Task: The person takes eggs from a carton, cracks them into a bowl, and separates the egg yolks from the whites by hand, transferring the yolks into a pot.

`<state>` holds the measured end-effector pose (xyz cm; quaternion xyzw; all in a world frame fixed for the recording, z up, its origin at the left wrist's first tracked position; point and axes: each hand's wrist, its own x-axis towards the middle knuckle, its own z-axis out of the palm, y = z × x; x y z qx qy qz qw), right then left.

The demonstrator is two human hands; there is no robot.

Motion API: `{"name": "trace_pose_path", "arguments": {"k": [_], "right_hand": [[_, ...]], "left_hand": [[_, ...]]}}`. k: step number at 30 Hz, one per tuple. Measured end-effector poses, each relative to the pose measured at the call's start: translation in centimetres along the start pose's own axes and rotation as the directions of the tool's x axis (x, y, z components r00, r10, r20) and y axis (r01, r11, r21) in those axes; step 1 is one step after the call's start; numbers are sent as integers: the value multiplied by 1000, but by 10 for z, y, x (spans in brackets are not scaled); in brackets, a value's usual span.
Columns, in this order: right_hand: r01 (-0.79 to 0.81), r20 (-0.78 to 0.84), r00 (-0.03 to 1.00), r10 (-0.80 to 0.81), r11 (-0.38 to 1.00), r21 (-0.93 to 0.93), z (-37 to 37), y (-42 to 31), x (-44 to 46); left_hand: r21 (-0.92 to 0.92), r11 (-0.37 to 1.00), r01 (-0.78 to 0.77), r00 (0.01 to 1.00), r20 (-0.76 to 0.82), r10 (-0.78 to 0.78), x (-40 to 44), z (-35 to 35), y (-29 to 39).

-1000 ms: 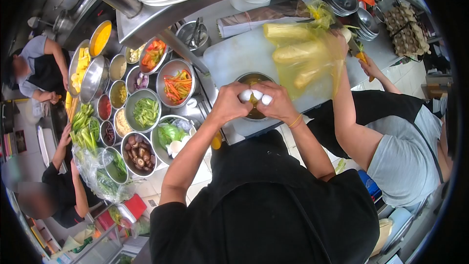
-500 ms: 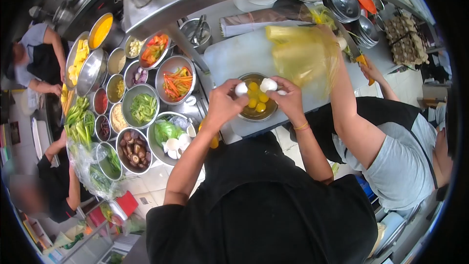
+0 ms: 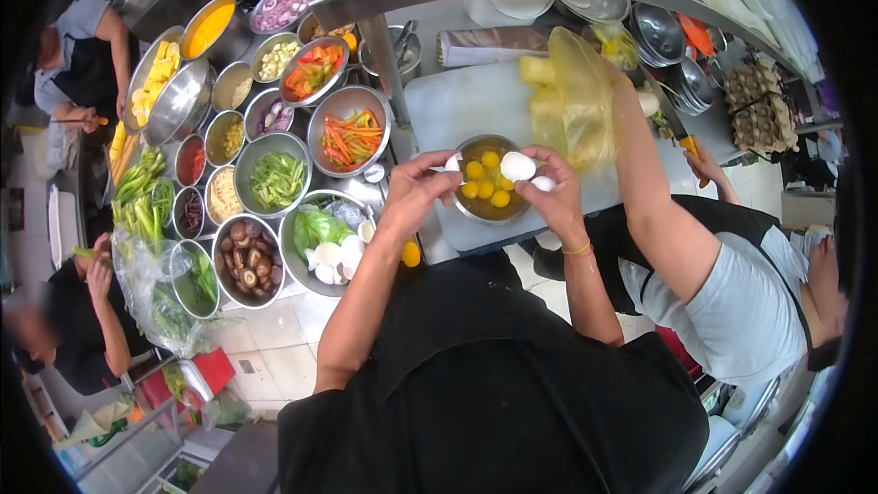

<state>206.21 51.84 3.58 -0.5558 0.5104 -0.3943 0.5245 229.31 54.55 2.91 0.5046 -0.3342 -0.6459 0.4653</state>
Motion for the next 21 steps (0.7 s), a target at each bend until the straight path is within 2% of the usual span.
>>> {"name": "trace_pose_path", "arguments": {"k": [2,5,6,8,9,11,13,14,18,19,21], "right_hand": [[95,-15,995,-99,981,-169,-2,-16,-5],[382,16,909,-416,819,-429,0,-47,-7],[411,16,890,-455,789,-457,-1,-53,-8],[467,24,848,-530,724,-508,-1,-62,-9],[392,-29,891,-454,797,-459,1,-64,-10],[227,-119,952,-281,913,-339,7,-68,-12],[156,-91,983,-158,987,-25,15,-58,-5],[103,-52,994,-96,985,139,22,-54,-1],[220,264,939,-221,975,34,81,-57,0],[203,374,907,-193,979,14,98,-63,-2],[255,536,814,-226,967,22,134,-60,1]], "left_hand": [[60,997,-51,999,-13,52,-7,1,6],[169,968,-186,981,-21,192,-16,5,15],[208,948,-242,968,-22,251,-18,6,19],[140,960,-243,968,-25,249,-26,5,26],[108,964,-244,968,-30,249,-28,1,28],[-130,971,-199,980,-40,195,-31,-13,22],[-384,904,-186,982,-58,178,-40,-27,23],[-381,898,-221,975,-112,192,-50,-36,25],[-148,903,-404,874,-355,333,-97,-83,32],[72,923,-378,834,-406,374,-109,-97,31],[356,922,-150,826,-468,315,-135,-114,32]]}}
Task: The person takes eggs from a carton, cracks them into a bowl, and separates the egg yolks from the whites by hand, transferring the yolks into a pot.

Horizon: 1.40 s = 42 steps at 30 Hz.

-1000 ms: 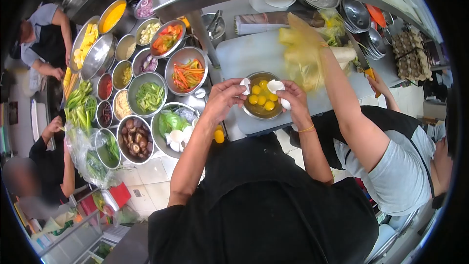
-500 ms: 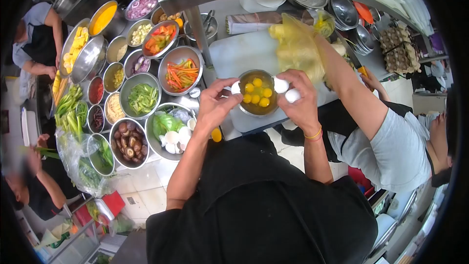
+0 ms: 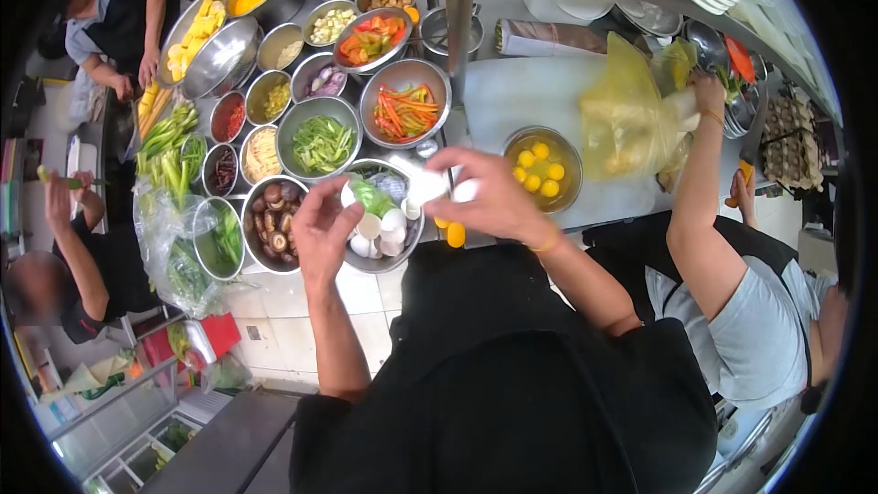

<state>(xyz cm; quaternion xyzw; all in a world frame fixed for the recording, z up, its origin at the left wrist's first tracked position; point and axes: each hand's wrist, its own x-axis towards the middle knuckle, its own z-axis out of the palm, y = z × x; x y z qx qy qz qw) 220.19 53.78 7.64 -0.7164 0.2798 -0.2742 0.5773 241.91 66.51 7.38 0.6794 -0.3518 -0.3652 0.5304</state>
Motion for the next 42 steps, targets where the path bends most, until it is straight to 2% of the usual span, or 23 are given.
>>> {"name": "trace_pose_path", "arguments": {"k": [2,3,4,6,7,8,9,10,12,14,16,17,19,20,22,27,30,31,34,35,39,41,42], "right_hand": [[224,127,972,-198,945,-240,29,27,15],[119,126,988,-92,966,-231,43,28,18],[11,119,993,17,974,-225,53,27,19],[-169,233,957,170,985,-25,52,-3,24],[-174,200,969,143,974,147,65,12,27],[-164,168,979,115,935,315,78,28,27],[-112,-9,993,121,942,315,81,14,23],[-149,-29,987,161,957,249,80,10,20],[-190,-73,973,219,939,286,83,13,19],[-139,-133,972,194,931,338,66,-4,21],[-57,-198,972,125,946,320,46,-9,21],[8,-275,958,79,953,303,38,-8,20],[109,-371,928,13,945,307,23,5,14],[148,-391,920,-7,932,331,14,14,10],[100,-424,899,108,893,439,-6,9,-8],[-10,-553,797,242,921,389,-44,46,-54],[-66,-603,745,286,931,360,-55,54,-66],[-74,-613,739,280,938,338,-56,57,-67],[-64,-587,760,278,931,359,-59,53,-64],[-55,-570,772,280,924,379,-60,51,-62],[40,-482,876,25,991,124,-73,52,-45],[105,-360,925,-118,993,-57,-84,35,-36],[110,-308,942,-133,990,-90,-90,29,-32]], "left_hand": [[245,969,21,1000,-2,-22,-8,-18,-11],[427,899,-97,995,53,82,-12,-20,-5],[487,852,-195,976,13,216,-16,-15,-6],[520,817,-250,954,-13,300,-21,-13,-13],[463,874,-148,985,-6,170,-25,-8,-7],[203,977,-66,998,3,67,-27,0,-16],[116,992,-58,998,21,55,-28,15,-15],[31,998,-46,998,35,45,-28,33,-12],[-21,995,-98,994,39,99,-22,63,-2],[-94,981,-169,986,-20,168,-8,84,-3],[-150,983,-107,992,45,115,15,93,3],[-261,963,-72,994,65,92,28,101,5],[-366,922,-123,991,7,135,60,119,1],[-462,886,-33,999,22,49,76,125,4],[-472,881,-23,1000,-16,17,109,134,-2],[-402,914,-52,995,-103,11,144,135,2],[-343,938,-41,997,-81,14,153,145,0],[-341,940,26,999,40,-13,151,152,1],[-470,874,122,985,169,-47,149,141,12],[-530,835,149,984,165,-71,143,137,16],[-583,775,246,951,301,-76,113,129,23],[-511,791,335,865,499,-44,100,129,18],[-472,798,374,807,590,-29,94,131,16]]}}
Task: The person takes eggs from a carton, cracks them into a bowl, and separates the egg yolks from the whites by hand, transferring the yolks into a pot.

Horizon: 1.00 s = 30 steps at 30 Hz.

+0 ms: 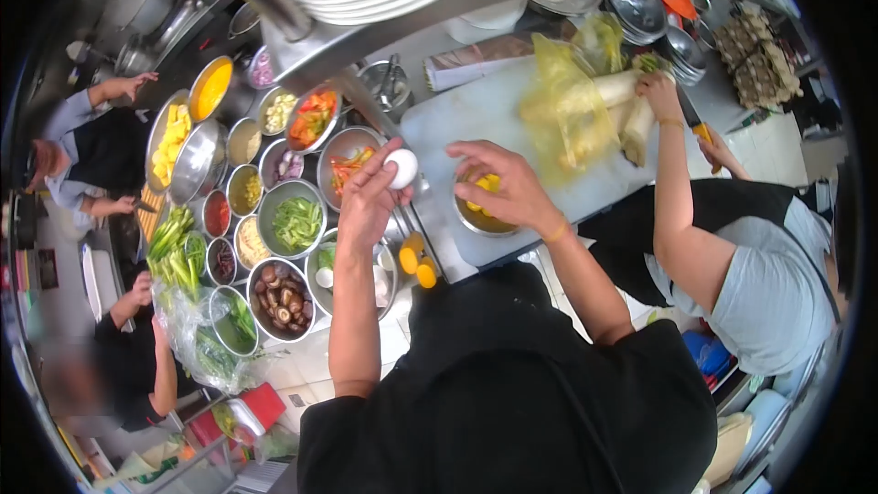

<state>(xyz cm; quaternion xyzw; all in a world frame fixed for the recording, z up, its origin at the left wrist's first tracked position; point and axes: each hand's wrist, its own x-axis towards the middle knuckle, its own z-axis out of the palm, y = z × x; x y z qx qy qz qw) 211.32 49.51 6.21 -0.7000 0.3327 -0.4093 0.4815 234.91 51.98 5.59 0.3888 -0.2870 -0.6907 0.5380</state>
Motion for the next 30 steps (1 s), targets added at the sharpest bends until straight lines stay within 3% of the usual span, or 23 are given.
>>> {"name": "trace_pose_path", "arguments": {"k": [2,3,6,12,15,18,21,24,30], "right_hand": [[42,119,992,-35,998,-54,-6,-5,10],[20,119,993,-23,1000,22,-8,-4,12],[0,156,988,8,999,-49,-14,6,9],[-89,45,995,87,995,47,-18,12,-3],[-124,41,991,126,992,-30,-20,19,-9],[-90,-26,996,89,995,-44,-18,25,-15],[-71,-66,995,69,997,-40,-18,28,-18],[-73,-42,997,69,992,-107,-20,30,-23],[-65,-113,992,49,988,-143,-13,46,-34]], "left_hand": [[46,998,52,999,10,-52,-3,19,-8],[77,995,65,997,42,-69,-2,20,-13],[134,984,118,986,101,-132,3,25,-23],[262,956,135,979,114,-170,10,40,-36],[438,895,84,968,175,-177,15,38,-44],[534,841,86,974,131,-183,18,41,-50],[714,697,-68,994,109,-14,21,47,-57],[767,639,-58,997,81,-8,22,52,-61],[756,652,-55,998,69,4,25,53,-74]]}}
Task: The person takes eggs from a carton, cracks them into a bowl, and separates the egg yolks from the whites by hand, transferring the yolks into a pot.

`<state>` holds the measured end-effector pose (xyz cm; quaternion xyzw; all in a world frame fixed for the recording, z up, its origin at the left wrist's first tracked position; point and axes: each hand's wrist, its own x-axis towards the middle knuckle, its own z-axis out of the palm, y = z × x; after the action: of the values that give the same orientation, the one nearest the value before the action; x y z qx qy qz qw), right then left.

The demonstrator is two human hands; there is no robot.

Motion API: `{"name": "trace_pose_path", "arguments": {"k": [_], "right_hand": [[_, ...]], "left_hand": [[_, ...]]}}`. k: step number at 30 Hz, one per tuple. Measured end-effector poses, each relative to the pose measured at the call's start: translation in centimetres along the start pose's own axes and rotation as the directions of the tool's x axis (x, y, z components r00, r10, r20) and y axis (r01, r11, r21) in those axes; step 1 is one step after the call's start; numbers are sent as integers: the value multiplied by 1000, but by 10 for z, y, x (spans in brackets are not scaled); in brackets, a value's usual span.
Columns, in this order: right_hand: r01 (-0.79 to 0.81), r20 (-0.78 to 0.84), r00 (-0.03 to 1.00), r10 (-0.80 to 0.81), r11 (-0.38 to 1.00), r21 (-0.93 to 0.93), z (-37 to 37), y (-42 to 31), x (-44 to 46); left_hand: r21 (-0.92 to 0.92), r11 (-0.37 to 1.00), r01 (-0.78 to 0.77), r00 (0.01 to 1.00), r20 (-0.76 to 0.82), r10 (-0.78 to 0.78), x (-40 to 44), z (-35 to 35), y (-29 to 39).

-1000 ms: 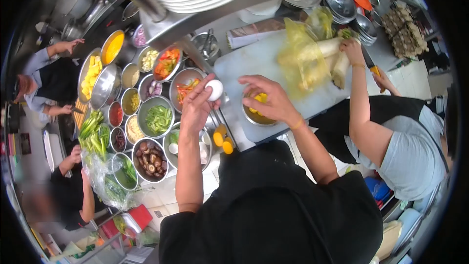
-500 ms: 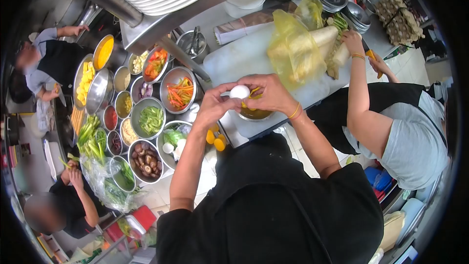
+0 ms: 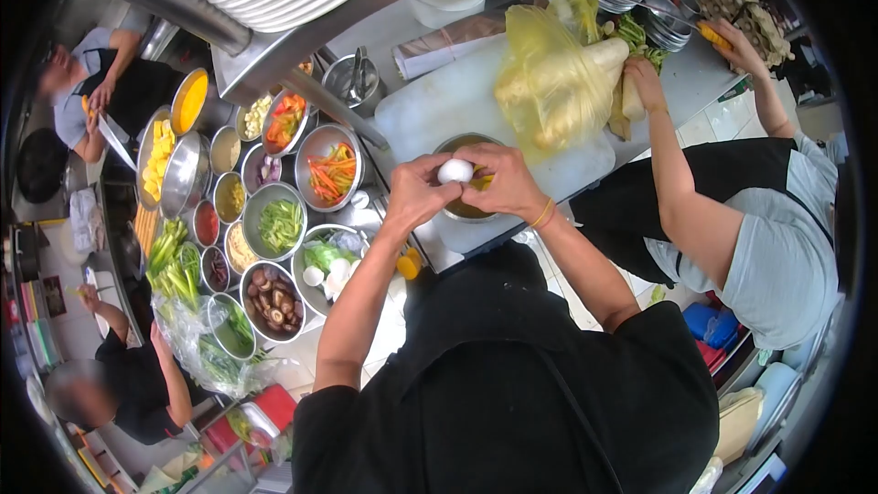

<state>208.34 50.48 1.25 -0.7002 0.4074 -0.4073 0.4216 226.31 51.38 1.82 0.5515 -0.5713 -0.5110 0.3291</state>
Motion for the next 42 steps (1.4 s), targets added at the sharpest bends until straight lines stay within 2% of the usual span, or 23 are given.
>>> {"name": "trace_pose_path", "arguments": {"k": [3,7,15,18,21,24,27,30,32,33,36,37,39,40,42], "right_hand": [[59,-13,998,-61,994,-93,3,1,-3],[89,-58,994,-96,990,-108,5,1,-6],[172,-133,971,-199,966,-193,11,7,-11],[95,-131,985,-112,987,-127,7,10,-14],[112,-56,990,-130,962,-247,2,15,-17],[96,-97,987,-132,948,-304,-3,13,-22],[-29,-204,978,-41,945,-326,-3,11,-24],[-200,-288,931,224,973,112,4,17,-26],[-214,-240,920,311,909,358,8,14,-28],[-225,-198,915,352,851,475,13,11,-28],[-282,50,951,305,792,541,27,-12,-26],[-330,132,942,309,782,528,35,-17,-26],[-300,276,943,189,843,448,53,-37,-21],[-264,342,927,153,914,307,63,-47,-17],[-170,456,886,80,972,160,86,-67,-8]], "left_hand": [[15,1000,24,1000,-18,-24,1,3,-5],[-23,998,-54,996,-75,52,3,10,-15],[98,993,-68,994,-83,77,4,11,-8],[182,980,-84,995,-45,94,2,7,-9],[401,884,-240,952,-79,295,-7,9,-5],[549,801,-237,909,-165,382,-17,13,-1],[626,739,-250,902,-127,413,-22,15,1],[373,911,-176,937,-220,272,-23,13,6],[-31,1000,0,974,-228,-7,-28,8,8],[-236,967,93,970,-199,-142,-33,2,9],[-512,850,128,963,-140,-230,-68,-22,18],[-543,830,128,946,-185,-267,-85,-29,20],[-520,853,53,910,-326,-255,-116,-44,14],[-504,863,18,888,-390,-246,-131,-51,9],[-337,942,10,817,-540,-202,-158,-68,-7]]}}
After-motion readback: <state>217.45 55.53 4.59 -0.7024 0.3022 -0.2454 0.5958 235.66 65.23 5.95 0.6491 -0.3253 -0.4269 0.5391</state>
